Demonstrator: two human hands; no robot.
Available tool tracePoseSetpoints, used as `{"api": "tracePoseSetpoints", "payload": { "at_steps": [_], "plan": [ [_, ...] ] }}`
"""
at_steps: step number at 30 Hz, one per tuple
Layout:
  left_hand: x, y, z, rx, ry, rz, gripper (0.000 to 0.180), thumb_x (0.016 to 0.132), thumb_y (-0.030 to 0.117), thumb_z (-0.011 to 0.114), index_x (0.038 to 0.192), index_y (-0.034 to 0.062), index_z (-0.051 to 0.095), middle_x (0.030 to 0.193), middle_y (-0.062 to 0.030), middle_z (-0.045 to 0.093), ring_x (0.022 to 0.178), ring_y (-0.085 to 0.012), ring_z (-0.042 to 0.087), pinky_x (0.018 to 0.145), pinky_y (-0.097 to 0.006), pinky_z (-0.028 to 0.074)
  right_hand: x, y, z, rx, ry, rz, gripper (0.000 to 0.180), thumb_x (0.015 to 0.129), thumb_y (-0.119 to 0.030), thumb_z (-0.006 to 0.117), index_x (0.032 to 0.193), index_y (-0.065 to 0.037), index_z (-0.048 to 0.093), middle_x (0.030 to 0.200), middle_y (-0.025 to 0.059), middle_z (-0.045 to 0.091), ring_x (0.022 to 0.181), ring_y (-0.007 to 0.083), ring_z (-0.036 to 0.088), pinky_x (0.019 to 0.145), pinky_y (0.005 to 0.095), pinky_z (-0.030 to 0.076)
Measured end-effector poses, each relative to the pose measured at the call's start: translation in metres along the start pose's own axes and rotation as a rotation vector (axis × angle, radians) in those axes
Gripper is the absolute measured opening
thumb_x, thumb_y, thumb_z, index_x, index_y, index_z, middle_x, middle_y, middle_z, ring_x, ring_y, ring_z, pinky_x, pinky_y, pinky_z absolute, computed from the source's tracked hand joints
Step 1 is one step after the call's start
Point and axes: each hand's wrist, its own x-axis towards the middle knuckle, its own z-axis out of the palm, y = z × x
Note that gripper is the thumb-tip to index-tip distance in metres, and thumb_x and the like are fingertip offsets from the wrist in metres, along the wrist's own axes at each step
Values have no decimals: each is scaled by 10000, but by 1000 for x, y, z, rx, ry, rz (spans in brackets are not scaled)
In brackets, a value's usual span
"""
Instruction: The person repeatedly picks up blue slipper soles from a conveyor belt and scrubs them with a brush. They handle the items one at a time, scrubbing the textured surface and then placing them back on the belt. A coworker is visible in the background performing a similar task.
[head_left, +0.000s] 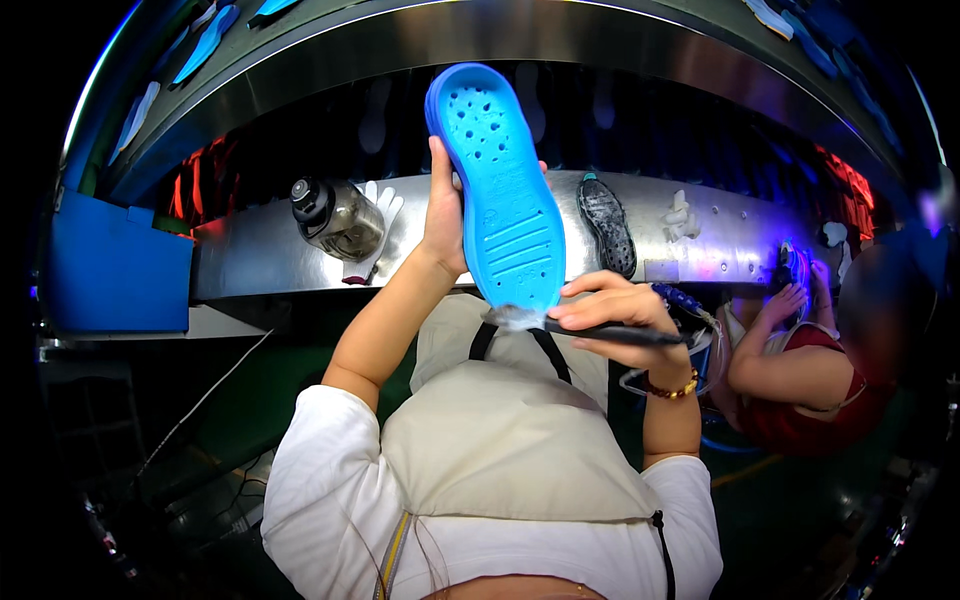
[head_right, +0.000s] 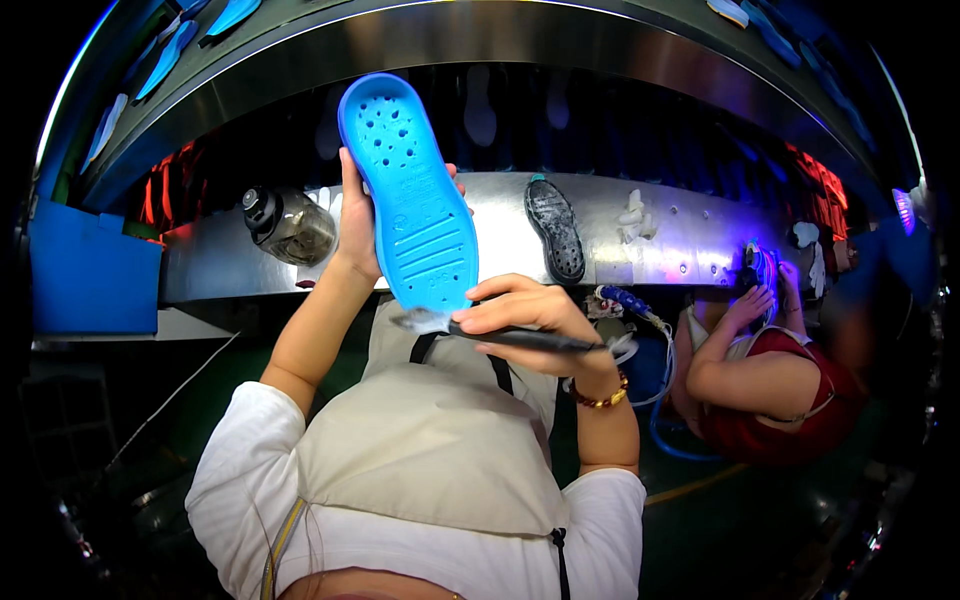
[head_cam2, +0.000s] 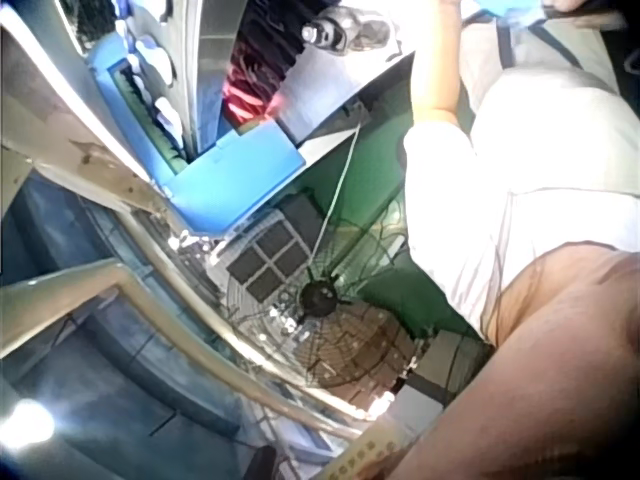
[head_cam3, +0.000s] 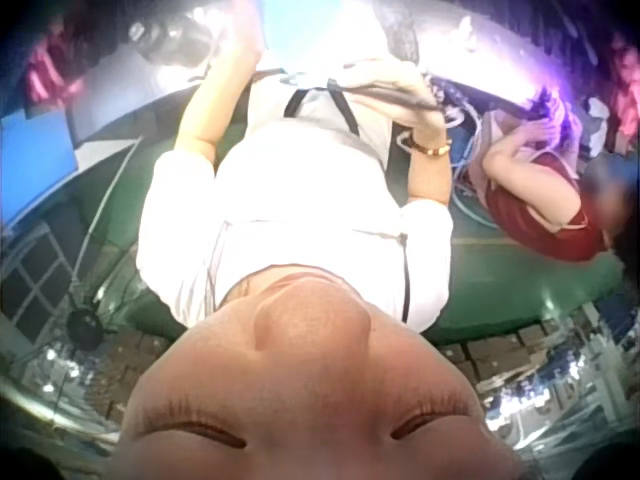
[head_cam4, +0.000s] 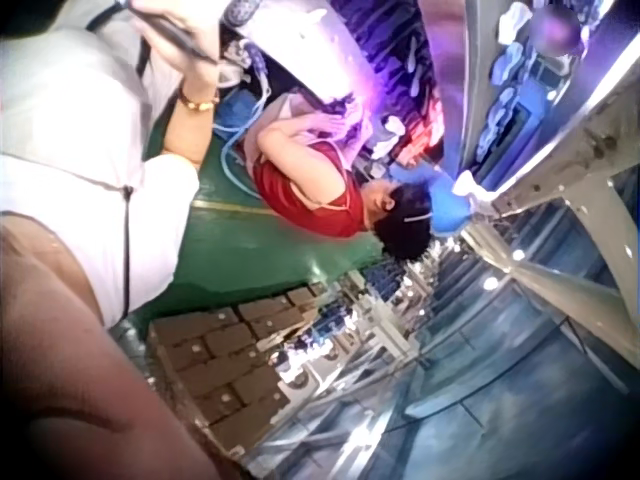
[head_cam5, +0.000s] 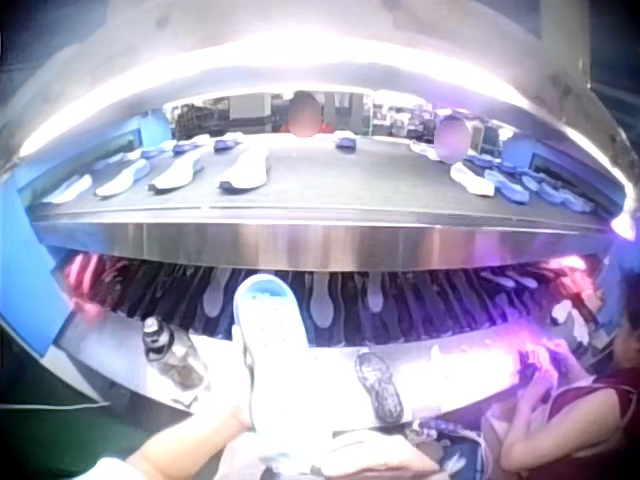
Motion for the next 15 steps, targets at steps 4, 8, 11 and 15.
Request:
{"api": "tracePoseSetpoints", "payload": {
  "at_steps": [4,8,11,15],
  "plan": [
    [4,3,17,-22,-63,4,838,770,703,233,1257,30,344,1179,-208,458,1055,-350,481,890,-501,396,-7,22,-4,542,291,150,182,720,4,597,896,40,567,961,204,590,952,280,554,871,399,423],
    [-20,-28,31,-32,-116,122,697,850,542,269,1312,20,263,1226,-202,430,1116,-342,443,934,-500,356,2,11,21,842,575,207,187,761,23,571,942,55,539,965,194,590,928,232,577,863,329,443],
    [-17,-34,11,126,68,80,645,860,489,294,1289,7,300,1201,-207,451,1051,-349,497,898,-502,394,0,1,30,491,423,203,178,757,35,578,933,57,563,975,181,597,916,196,580,838,288,443],
    [-16,-26,7,-62,66,75,601,867,454,303,1255,-2,356,1179,-210,470,1021,-347,518,884,-494,409,3,-1,21,456,420,239,175,748,49,562,923,61,569,965,179,599,906,196,579,827,284,440]
  ]
}}
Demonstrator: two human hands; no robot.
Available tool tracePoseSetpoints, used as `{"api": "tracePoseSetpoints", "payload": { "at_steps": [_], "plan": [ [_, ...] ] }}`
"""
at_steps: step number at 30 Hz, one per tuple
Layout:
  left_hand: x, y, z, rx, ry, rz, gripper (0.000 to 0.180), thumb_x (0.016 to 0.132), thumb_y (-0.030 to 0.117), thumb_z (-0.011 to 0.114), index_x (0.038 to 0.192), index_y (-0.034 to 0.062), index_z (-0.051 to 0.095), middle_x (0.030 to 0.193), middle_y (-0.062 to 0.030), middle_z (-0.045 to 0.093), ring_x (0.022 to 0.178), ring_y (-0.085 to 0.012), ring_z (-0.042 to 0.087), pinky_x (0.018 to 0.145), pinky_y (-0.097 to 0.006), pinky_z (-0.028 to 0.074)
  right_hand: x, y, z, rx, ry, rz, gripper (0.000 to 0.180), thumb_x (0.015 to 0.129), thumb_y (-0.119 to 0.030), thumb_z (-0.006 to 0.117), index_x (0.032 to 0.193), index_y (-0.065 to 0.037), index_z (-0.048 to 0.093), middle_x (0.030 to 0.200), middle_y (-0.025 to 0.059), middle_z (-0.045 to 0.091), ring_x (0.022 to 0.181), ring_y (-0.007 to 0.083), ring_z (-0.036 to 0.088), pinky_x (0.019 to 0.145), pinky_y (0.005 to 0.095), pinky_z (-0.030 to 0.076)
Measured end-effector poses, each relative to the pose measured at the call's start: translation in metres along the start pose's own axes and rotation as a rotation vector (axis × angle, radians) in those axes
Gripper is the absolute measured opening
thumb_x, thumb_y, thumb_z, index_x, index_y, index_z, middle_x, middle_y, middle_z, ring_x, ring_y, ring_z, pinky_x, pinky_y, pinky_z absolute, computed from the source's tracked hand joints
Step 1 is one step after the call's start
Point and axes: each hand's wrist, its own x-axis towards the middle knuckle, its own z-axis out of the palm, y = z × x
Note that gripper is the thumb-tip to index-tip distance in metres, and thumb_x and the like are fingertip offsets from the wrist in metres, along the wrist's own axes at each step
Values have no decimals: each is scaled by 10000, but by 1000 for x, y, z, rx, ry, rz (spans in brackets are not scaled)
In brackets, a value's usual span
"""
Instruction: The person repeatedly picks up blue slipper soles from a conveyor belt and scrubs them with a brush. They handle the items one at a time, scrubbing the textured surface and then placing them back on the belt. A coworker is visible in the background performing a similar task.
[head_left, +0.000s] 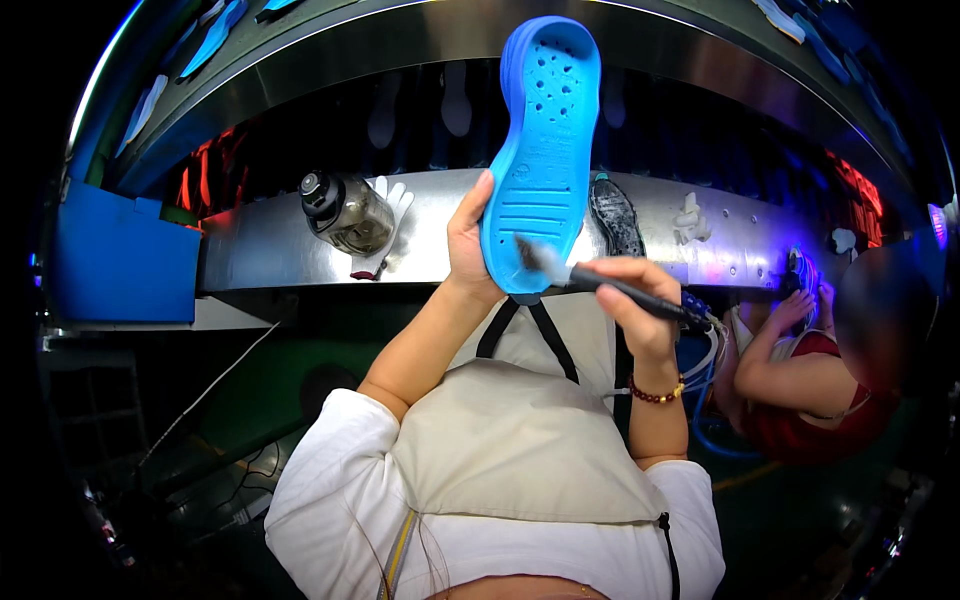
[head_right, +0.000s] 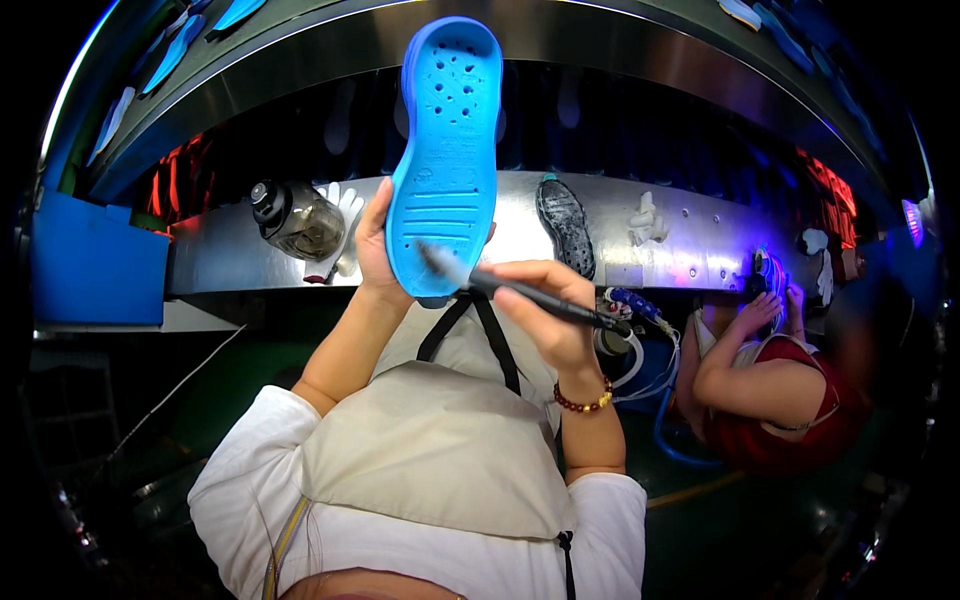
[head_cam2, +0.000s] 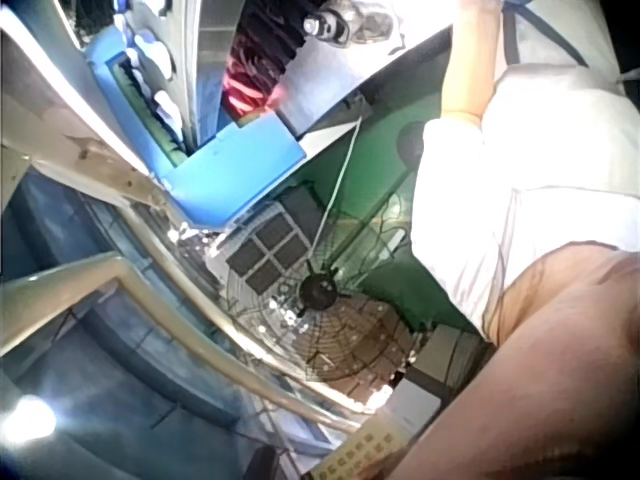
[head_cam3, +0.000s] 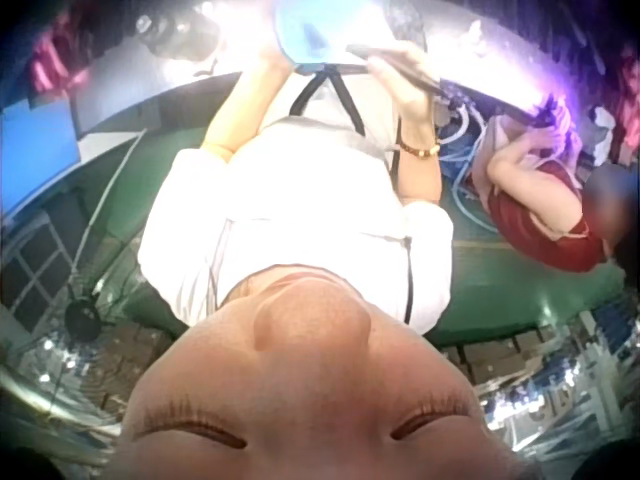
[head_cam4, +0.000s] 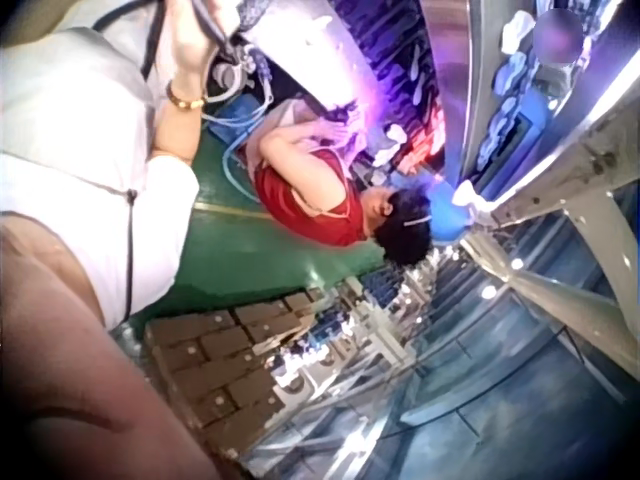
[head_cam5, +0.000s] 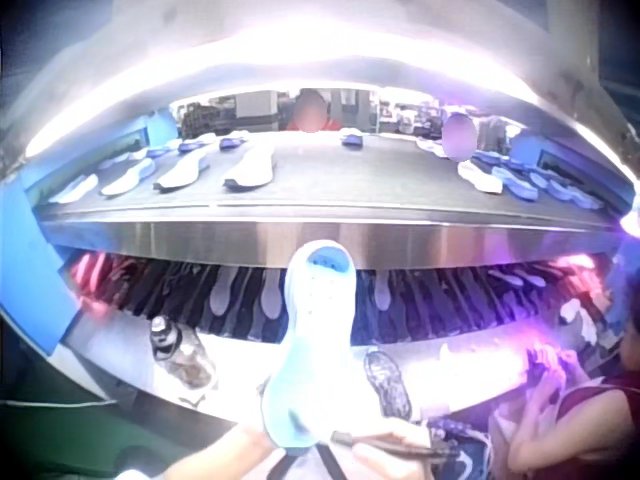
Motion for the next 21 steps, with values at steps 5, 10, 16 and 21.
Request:
{"api": "tracePoseSetpoints", "payload": {
  "at_steps": [5,10,16,21],
  "plan": [
    [3,2,3,-19,-63,-23,594,867,446,307,1253,-2,360,1183,-210,468,1033,-346,509,890,-510,396,11,-4,-2,-222,-297,-259,201,731,47,595,931,33,590,948,153,615,881,181,592,770,259,469],
    [5,8,12,9,-68,-11,490,882,352,357,1170,-36,437,1075,-185,552,947,-259,574,844,-372,456,21,-20,-15,-272,-204,-167,193,674,36,621,866,42,609,892,181,624,858,246,607,778,312,468],
    [12,18,12,17,-52,-122,580,867,435,326,1242,-4,383,1176,-218,476,1034,-344,512,892,-508,390,22,-22,-9,-428,-292,-206,173,651,37,629,822,21,608,868,160,628,841,261,612,767,320,470],
    [8,27,10,-135,-115,-405,546,860,396,377,1224,-10,409,1168,-215,484,1043,-336,508,903,-482,388,14,-35,-2,-388,-684,-290,216,645,25,669,851,-2,610,884,134,636,819,248,623,730,323,486]
  ]
}}
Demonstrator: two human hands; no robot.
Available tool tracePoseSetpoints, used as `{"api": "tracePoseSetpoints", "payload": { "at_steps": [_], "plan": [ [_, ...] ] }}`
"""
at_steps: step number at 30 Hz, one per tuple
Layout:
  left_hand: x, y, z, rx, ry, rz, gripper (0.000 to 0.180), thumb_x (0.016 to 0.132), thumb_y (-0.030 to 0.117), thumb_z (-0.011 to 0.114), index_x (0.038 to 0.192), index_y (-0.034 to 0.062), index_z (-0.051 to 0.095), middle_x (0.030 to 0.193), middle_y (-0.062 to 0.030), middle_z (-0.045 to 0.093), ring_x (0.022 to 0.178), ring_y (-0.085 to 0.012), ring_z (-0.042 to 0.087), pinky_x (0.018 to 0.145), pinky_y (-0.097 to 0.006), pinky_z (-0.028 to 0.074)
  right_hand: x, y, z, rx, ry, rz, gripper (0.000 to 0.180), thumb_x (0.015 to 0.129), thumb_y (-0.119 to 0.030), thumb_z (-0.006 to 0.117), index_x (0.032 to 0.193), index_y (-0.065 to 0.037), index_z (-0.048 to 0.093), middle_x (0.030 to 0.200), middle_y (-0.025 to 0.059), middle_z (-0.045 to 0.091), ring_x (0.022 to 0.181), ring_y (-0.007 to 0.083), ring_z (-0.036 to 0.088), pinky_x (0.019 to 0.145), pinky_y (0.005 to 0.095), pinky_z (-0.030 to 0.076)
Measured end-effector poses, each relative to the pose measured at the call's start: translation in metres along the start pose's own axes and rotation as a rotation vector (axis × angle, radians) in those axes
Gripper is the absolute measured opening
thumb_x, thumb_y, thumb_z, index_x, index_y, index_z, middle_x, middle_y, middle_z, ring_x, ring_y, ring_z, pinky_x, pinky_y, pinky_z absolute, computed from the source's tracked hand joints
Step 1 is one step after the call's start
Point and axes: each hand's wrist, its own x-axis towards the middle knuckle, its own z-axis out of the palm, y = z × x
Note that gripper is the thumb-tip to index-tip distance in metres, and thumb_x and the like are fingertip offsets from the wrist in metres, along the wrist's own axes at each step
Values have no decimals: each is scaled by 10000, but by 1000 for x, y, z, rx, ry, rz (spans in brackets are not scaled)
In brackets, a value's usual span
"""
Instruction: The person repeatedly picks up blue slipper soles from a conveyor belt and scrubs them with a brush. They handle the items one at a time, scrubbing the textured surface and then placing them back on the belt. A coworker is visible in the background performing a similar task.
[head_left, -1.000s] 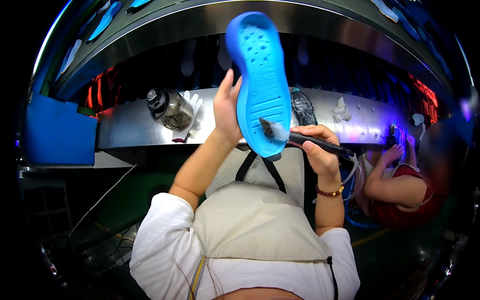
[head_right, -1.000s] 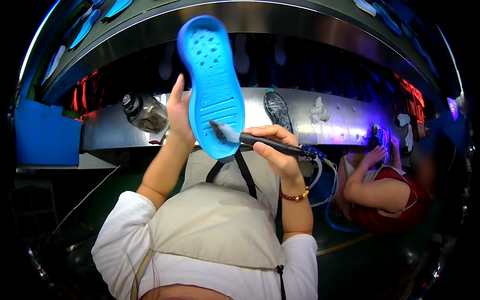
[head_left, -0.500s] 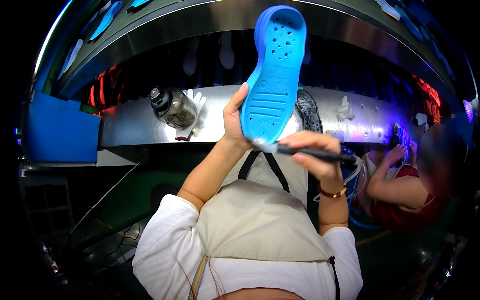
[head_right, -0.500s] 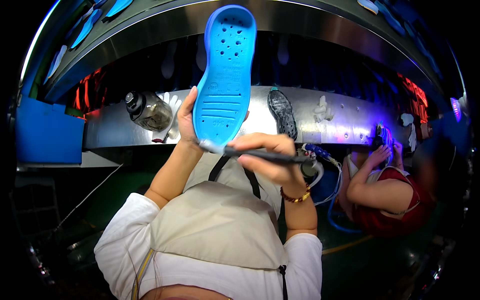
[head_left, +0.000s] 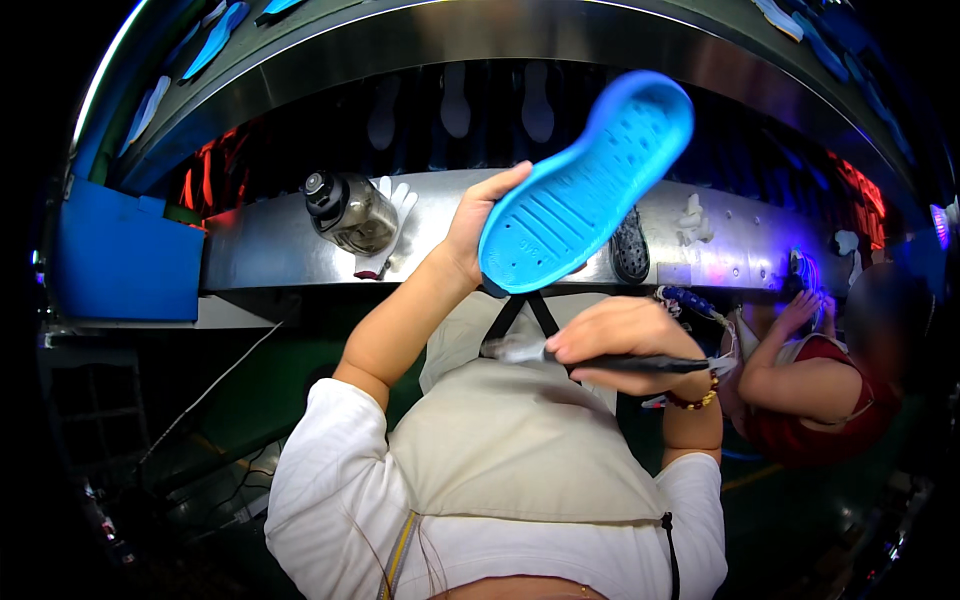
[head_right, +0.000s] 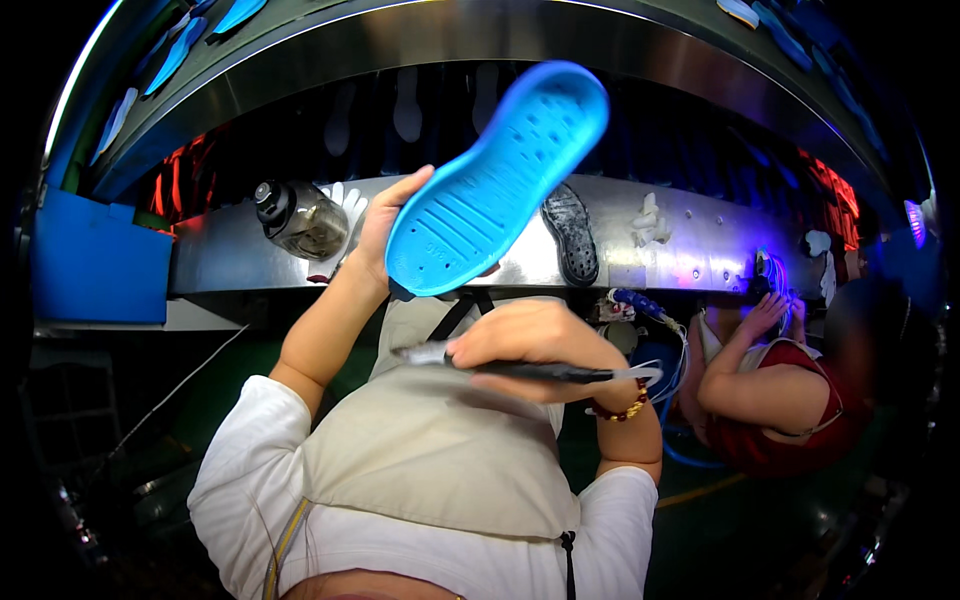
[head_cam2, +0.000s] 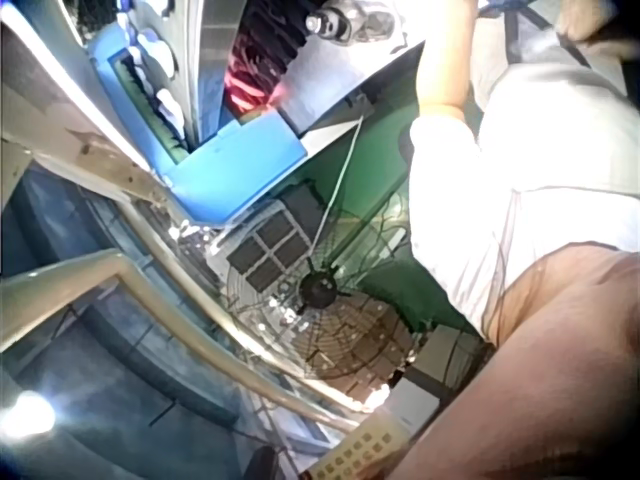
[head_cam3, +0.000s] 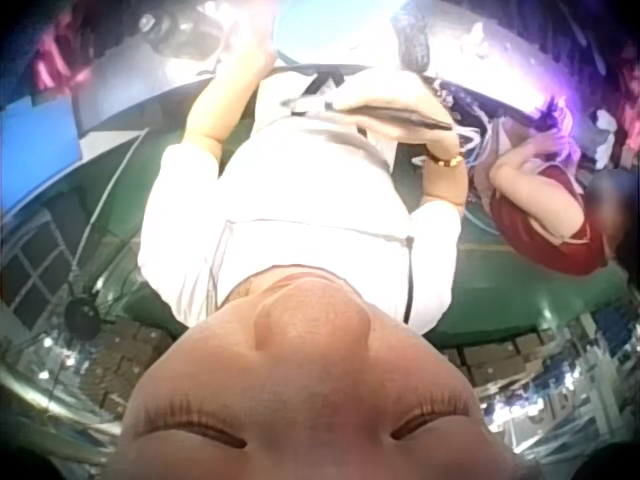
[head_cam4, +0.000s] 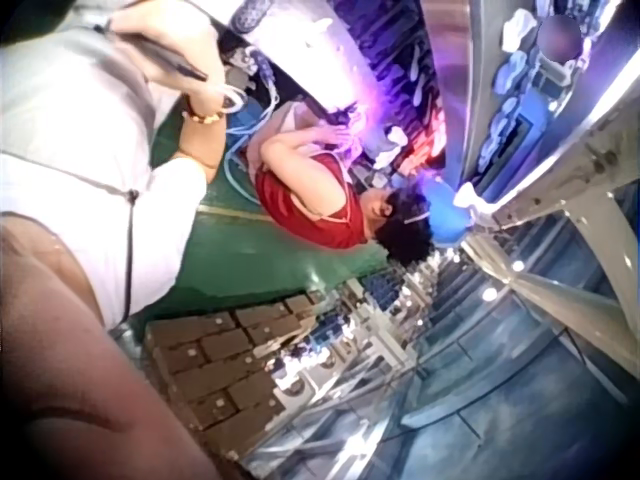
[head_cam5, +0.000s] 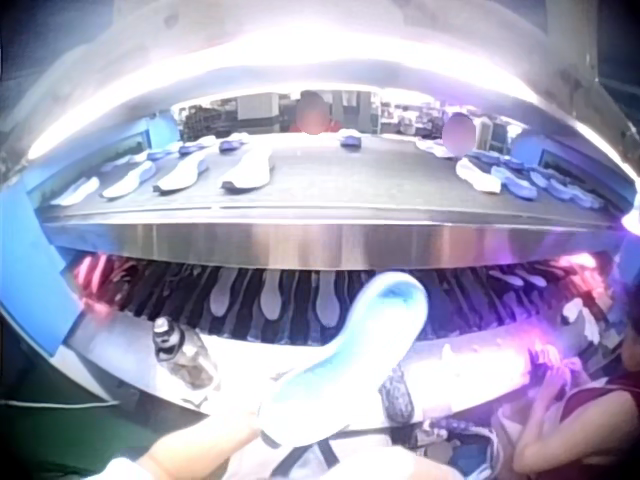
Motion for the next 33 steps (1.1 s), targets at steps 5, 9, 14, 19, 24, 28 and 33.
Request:
{"api": "tracePoseSetpoints", "payload": {
  "at_steps": [5,9,14,19,24,28,33],
  "plan": [
    [-1,0,7,399,210,-268,491,828,310,494,1175,-35,456,1096,-204,532,995,-274,539,863,-358,426,-13,13,-10,-129,139,148,202,691,25,640,888,-18,623,916,131,634,859,242,620,752,304,492],
    [-8,2,3,652,320,-422,531,805,352,534,1177,-21,463,1109,-193,519,966,-244,540,822,-347,438,-20,5,-20,-107,-23,182,185,709,-9,633,893,-29,624,924,113,635,851,227,622,739,284,495],
    [-12,7,22,925,278,-566,595,802,416,523,1208,-10,436,1123,-196,508,969,-243,540,809,-349,448,-27,12,-17,-128,-106,272,177,707,18,630,882,-10,620,935,122,632,878,233,617,767,301,496],
    [-20,7,14,790,310,-480,558,824,414,498,1180,-14,455,1066,-193,527,888,-214,572,730,-304,479,-30,7,-34,-111,3,259,175,703,4,625,876,-17,609,915,105,632,867,224,613,735,286,489],
    [-23,9,11,1101,261,-469,609,808,427,505,1192,-39,428,1094,-210,514,947,-247,559,776,-319,473,-44,15,-38,-224,-90,395,189,725,-63,639,907,-21,612,907,105,637,826,220,622,729,276,492],
    [-27,8,-12,827,255,-429,579,830,398,462,1223,-21,389,1112,-210,501,964,-287,545,768,-409,487,-47,16,-36,46,174,454,243,737,-82,646,961,5,610,913,122,637,712,144,617,646,233,493],
    [-19,-12,-23,354,243,-264,554,824,376,461,1248,34,363,1165,-214,460,998,-366,516,753,-556,458,-42,50,-15,321,549,497,167,783,-34,553,926,23,618,851,114,637,531,68,525,472,184,443]
  ]
}}
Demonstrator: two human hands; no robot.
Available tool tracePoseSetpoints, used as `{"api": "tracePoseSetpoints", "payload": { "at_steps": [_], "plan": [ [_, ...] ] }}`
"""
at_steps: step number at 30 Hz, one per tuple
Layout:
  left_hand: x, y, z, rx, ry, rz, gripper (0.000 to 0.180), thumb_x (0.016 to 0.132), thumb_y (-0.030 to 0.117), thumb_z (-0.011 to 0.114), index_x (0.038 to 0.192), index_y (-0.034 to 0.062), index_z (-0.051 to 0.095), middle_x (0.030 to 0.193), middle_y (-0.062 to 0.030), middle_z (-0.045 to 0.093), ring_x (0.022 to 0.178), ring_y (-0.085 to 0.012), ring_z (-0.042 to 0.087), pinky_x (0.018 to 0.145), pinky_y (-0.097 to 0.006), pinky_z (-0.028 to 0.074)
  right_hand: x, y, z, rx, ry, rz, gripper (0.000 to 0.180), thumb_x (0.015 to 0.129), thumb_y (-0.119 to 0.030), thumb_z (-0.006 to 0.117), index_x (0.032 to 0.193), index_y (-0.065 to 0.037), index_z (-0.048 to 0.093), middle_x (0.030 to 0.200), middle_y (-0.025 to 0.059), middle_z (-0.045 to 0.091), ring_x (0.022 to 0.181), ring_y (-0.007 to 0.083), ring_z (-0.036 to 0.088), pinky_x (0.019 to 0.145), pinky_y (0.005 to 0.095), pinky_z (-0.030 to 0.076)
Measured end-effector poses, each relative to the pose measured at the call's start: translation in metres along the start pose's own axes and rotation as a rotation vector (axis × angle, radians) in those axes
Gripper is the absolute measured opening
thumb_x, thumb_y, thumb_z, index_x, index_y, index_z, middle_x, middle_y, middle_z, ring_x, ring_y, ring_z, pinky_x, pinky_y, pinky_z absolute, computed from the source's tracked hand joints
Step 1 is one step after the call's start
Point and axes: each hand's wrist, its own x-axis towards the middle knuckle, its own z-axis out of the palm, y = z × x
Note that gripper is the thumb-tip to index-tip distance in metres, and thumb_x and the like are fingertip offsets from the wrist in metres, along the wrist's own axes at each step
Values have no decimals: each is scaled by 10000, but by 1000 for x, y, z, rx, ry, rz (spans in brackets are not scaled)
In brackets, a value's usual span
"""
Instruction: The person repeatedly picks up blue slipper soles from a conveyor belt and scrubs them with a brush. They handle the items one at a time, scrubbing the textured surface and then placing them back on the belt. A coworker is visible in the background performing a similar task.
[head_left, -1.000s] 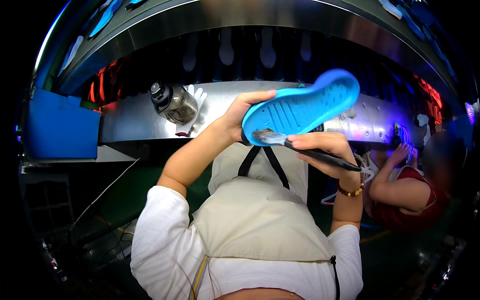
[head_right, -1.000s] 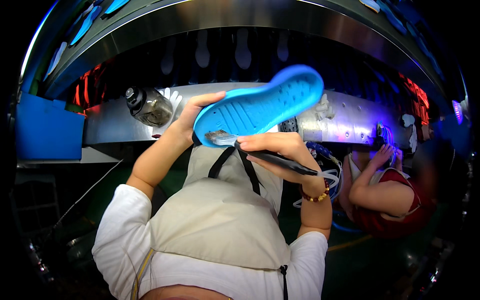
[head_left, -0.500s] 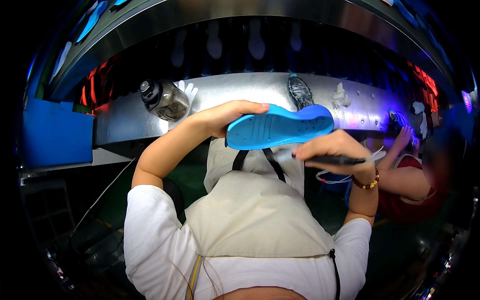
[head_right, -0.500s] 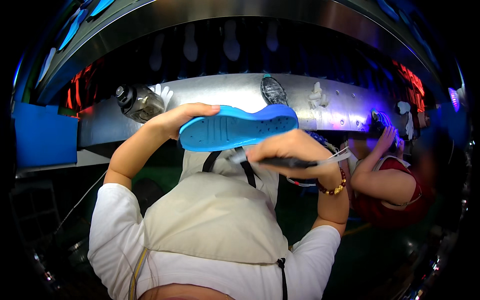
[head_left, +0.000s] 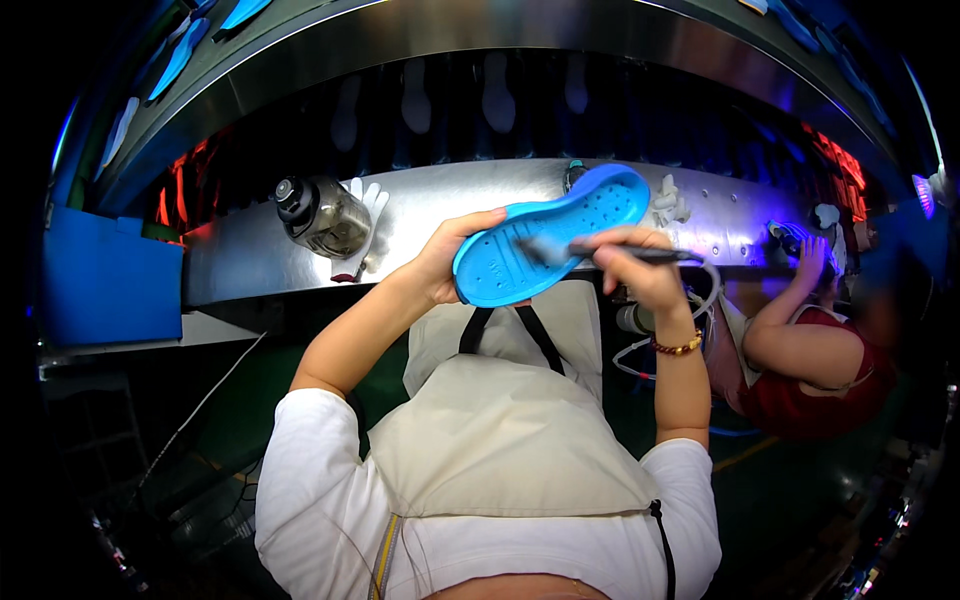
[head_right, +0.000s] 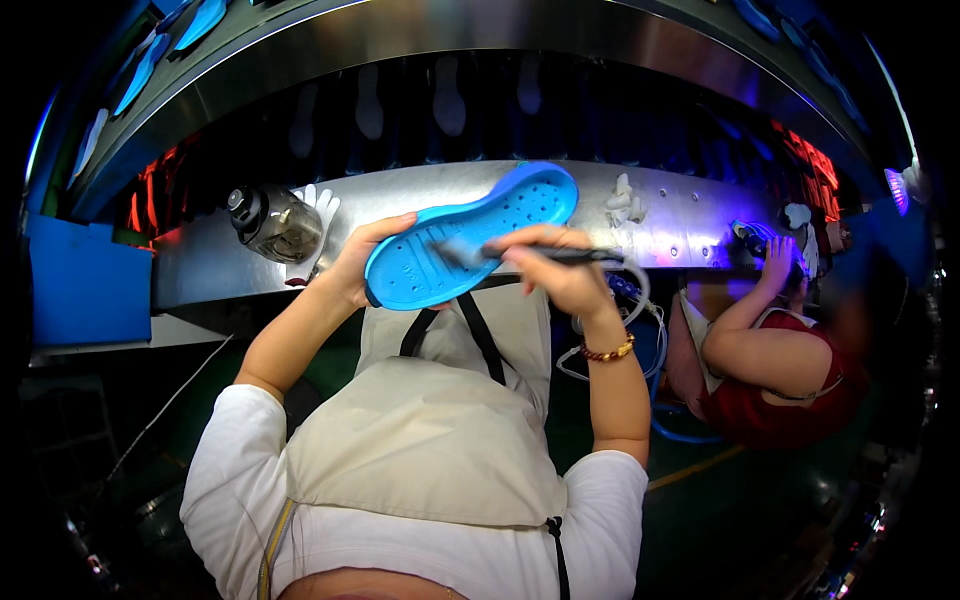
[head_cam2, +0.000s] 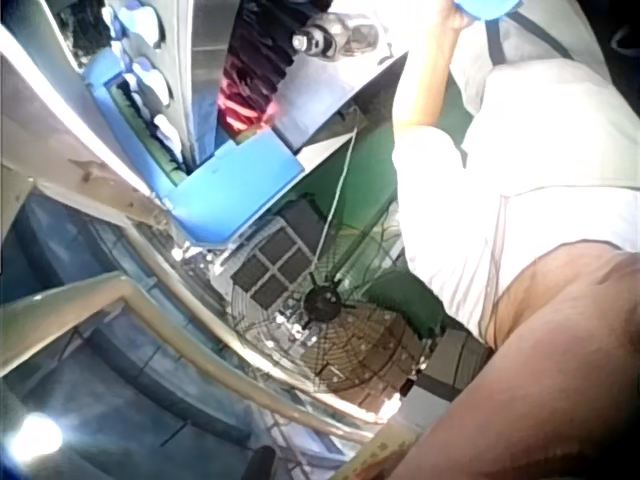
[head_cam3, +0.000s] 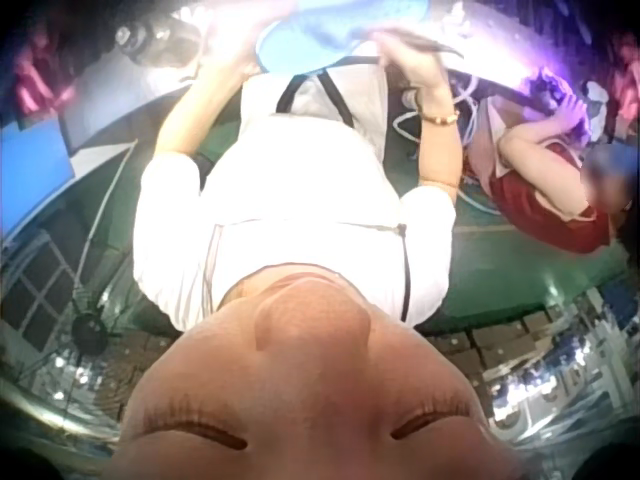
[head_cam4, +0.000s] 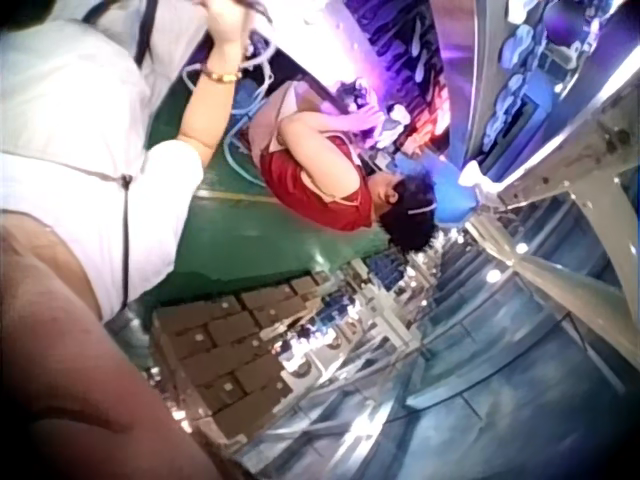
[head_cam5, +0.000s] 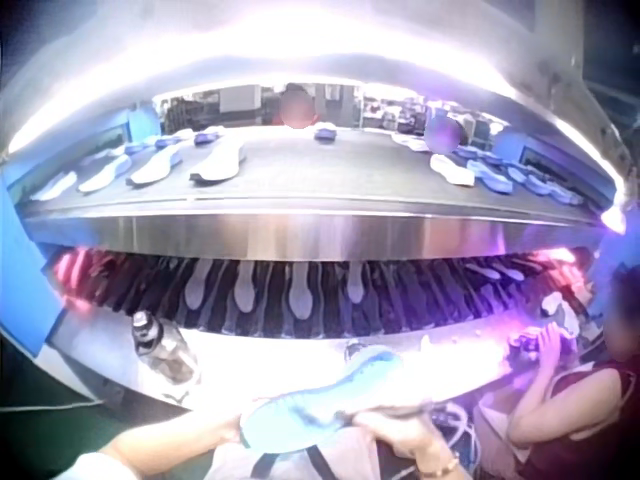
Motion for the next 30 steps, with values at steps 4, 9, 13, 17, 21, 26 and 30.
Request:
{"api": "tracePoseSetpoints", "payload": {
  "at_steps": [4,9,13,17,21,26,30],
  "plan": [
    [0,-3,-6,-108,-27,34,558,827,373,457,1246,19,355,1167,-226,449,993,-372,518,731,-551,470,10,21,-27,-166,468,-142,158,801,-64,552,921,16,619,736,58,617,462,48,484,439,162,399],
    [7,-7,-15,-118,0,59,568,822,383,458,1246,17,362,1169,-225,455,1000,-383,511,750,-573,450,-1,41,33,-427,467,-296,203,761,-46,610,949,30,615,805,70,627,654,81,542,598,187,438],
    [-13,11,-14,68,79,189,588,827,371,441,1267,-3,334,1179,-229,460,1020,-393,503,780,-532,457,-36,32,18,236,58,-200,187,812,-108,544,935,26,586,937,170,619,491,61,491,460,192,394],
    [-13,65,60,143,-196,539,634,857,430,306,1290,-30,269,1225,-272,391,1023,-409,498,808,-533,444,-43,47,-12,662,471,-409,218,860,-117,467,999,40,530,1032,222,570,444,80,428,433,172,325],
    [28,144,95,119,-335,821,637,869,462,240,1316,9,209,1286,-260,310,1121,-414,408,892,-534,386,-34,55,-4,590,425,-300,211,870,-129,465,1009,15,530,1059,224,557,441,87,437,441,193,346],
    [74,182,118,-182,-16,810,634,891,435,222,1273,-71,234,1317,-226,292,1224,-325,307,1008,-452,259,-33,61,-5,715,487,-335,200,870,-106,466,1017,11,533,1038,193,572,484,94,467,467,194,373],
    [38,148,161,691,-100,875,386,871,252,448,1159,-5,457,1127,-156,526,1036,-217,527,922,-331,398,-47,70,-22,722,642,-249,188,867,-96,470,1010,10,529,985,170,592,505,99,478,478,204,392]
  ]
}}
